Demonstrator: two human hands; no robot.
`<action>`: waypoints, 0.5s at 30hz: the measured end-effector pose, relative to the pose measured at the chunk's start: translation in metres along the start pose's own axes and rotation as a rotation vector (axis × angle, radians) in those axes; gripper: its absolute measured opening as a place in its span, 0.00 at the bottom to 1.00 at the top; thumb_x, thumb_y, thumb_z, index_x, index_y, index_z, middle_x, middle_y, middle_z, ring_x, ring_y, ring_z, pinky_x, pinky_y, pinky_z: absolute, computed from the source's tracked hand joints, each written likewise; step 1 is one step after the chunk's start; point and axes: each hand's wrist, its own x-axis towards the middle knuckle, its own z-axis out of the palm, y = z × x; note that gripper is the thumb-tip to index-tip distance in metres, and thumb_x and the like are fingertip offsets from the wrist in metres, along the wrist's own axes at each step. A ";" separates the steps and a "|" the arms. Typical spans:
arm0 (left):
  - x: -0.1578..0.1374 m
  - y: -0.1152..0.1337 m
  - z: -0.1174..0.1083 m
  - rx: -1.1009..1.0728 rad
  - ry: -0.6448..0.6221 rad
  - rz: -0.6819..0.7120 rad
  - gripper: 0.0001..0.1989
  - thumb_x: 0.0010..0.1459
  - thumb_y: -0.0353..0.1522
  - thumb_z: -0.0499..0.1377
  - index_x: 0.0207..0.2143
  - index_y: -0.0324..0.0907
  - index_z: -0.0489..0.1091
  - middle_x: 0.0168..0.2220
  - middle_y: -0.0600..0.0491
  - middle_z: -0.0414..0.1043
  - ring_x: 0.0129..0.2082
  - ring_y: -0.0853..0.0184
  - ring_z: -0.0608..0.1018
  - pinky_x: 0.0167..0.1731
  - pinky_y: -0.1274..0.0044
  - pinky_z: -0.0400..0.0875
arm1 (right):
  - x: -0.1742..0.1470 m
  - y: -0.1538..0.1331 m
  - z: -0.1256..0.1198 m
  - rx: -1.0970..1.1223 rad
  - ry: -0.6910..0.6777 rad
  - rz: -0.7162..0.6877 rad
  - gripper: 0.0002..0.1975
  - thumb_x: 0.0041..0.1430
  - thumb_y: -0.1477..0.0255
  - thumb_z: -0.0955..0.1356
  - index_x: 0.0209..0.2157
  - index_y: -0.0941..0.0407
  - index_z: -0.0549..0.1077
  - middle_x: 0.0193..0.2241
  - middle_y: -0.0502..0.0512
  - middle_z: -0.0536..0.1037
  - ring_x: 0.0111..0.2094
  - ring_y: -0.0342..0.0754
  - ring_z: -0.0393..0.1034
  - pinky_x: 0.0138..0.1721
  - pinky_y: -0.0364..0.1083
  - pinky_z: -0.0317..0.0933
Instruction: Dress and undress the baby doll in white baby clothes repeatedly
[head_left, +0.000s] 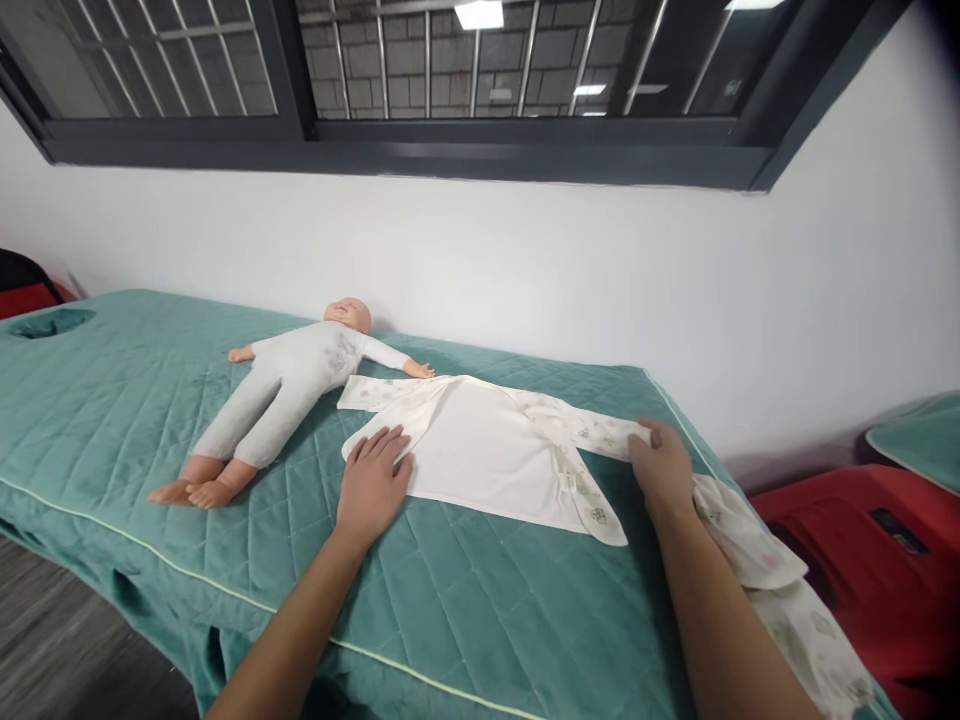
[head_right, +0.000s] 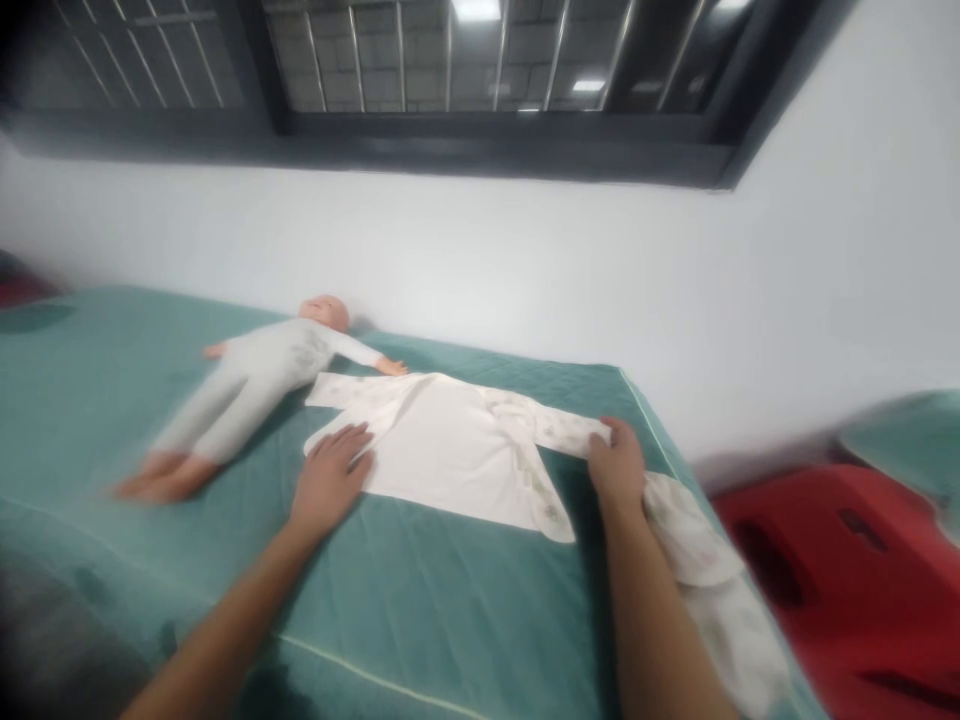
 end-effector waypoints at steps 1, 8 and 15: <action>0.000 0.000 0.000 -0.001 0.001 0.000 0.18 0.64 0.36 0.50 0.53 0.46 0.70 0.60 0.53 0.67 0.63 0.59 0.66 0.63 0.60 0.56 | -0.001 -0.001 0.000 -0.022 -0.021 -0.003 0.23 0.51 0.70 0.64 0.50 0.56 0.73 0.44 0.61 0.76 0.47 0.56 0.70 0.52 0.55 0.62; 0.000 0.001 -0.001 0.003 -0.003 0.002 0.18 0.65 0.37 0.49 0.54 0.45 0.70 0.60 0.53 0.68 0.62 0.60 0.66 0.63 0.60 0.56 | -0.002 -0.007 0.001 -0.035 -0.037 -0.072 0.27 0.52 0.74 0.60 0.55 0.58 0.68 0.53 0.62 0.71 0.54 0.56 0.65 0.58 0.54 0.56; 0.000 0.002 -0.001 -0.006 -0.006 -0.003 0.18 0.64 0.36 0.50 0.53 0.45 0.70 0.60 0.53 0.68 0.62 0.59 0.66 0.63 0.60 0.56 | 0.002 0.000 0.006 -0.016 0.089 -0.174 0.31 0.46 0.77 0.61 0.55 0.64 0.64 0.55 0.70 0.62 0.59 0.61 0.56 0.61 0.60 0.52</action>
